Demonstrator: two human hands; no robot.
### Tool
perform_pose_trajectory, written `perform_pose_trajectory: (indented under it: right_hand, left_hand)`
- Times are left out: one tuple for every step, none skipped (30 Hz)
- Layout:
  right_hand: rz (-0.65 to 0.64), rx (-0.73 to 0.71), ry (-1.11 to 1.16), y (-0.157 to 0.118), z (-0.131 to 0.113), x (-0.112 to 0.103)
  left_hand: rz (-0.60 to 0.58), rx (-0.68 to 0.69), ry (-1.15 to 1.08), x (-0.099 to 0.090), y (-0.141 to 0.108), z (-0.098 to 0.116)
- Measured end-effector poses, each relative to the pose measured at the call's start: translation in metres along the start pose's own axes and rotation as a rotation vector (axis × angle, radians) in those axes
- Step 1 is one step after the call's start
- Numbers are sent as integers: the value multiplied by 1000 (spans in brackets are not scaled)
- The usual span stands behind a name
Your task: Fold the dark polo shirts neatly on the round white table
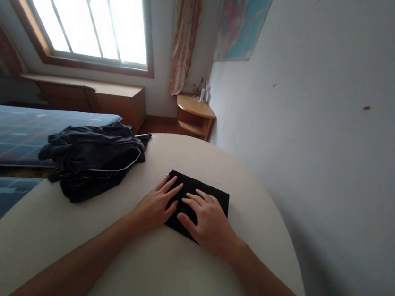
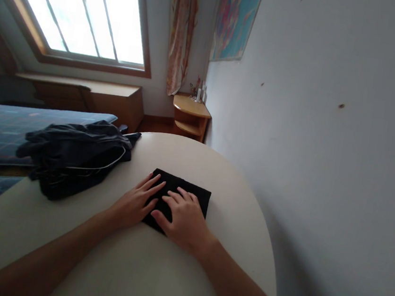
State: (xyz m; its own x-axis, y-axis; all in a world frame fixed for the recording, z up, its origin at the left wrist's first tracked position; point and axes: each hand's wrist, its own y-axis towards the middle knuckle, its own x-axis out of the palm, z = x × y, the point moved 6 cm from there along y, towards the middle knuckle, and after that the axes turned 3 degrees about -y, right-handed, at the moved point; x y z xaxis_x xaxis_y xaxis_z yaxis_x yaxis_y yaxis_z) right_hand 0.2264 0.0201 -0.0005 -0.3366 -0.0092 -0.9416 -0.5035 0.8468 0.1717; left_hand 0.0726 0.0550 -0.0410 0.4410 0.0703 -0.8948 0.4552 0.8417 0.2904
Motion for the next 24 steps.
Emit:
perform_pose_trajectory:
  right_hand:
    - [34,-6,2,3,3,-5]
    - [61,-16,-3,5,7,-8]
    - [73,-23,-11,7,11,-9]
    - [64,-22,-20,9,15,-8]
    - [36,-12,-28,10,20,-5]
    - [-6,5,-34,11,24,0]
    - [-53,24,-40,11,27,4]
    - [-94,43,-46,10,29,8]
    - [-122,61,-54,9,30,11]
    - [-137,76,-63,8,30,13]
    - [-143,93,-72,6,29,13]
    - [-145,110,-78,5,28,13]
    - [-146,127,-84,3,26,13]
    - [-147,142,-89,2,24,13]
    - [-148,159,-94,1,22,13]
    - [-145,179,-100,0,20,14]
    - [-139,204,-108,-2,19,15]
    - [-131,233,-117,-3,17,16]
    - [-120,269,-129,-5,16,17]
    - [-107,309,-142,-7,16,19]
    - [-89,349,-157,-9,15,19]
    - [-63,378,-173,-10,14,18]
    - [-35,378,-185,-12,12,17]
    - [-9,339,-188,-12,8,15]
  left_hand:
    - [-6,11,-3,0,0,0]
    - [-9,24,-5,-1,0,0]
    - [-7,40,-7,-1,-1,1]
    - [-2,55,-7,-2,-1,2]
    - [6,64,-6,-3,-1,3]
    - [13,66,-3,-3,-1,4]
    - [20,60,2,-3,0,5]
    - [26,46,11,-3,0,5]
    - [33,26,23,-2,0,5]
    - [40,4,34,-2,0,4]
    - [48,-16,46,-1,0,4]
    - [56,-33,57,-1,0,3]
    - [63,-49,67,-1,0,2]
    - [69,-62,79,0,1,1]
    - [75,-74,92,-1,1,-1]
    - [85,-88,107,-2,1,-2]
    - [101,-102,124,-4,2,-3]
    - [124,-113,140,-6,2,-4]
    - [152,-121,152,-9,2,-4]
    - [179,-122,157,-12,2,-3]
    - [200,-116,155,-15,1,-1]
    - [207,-102,148,-16,1,1]
    - [197,-82,137,-15,0,3]
    - [173,-62,127,-13,0,5]
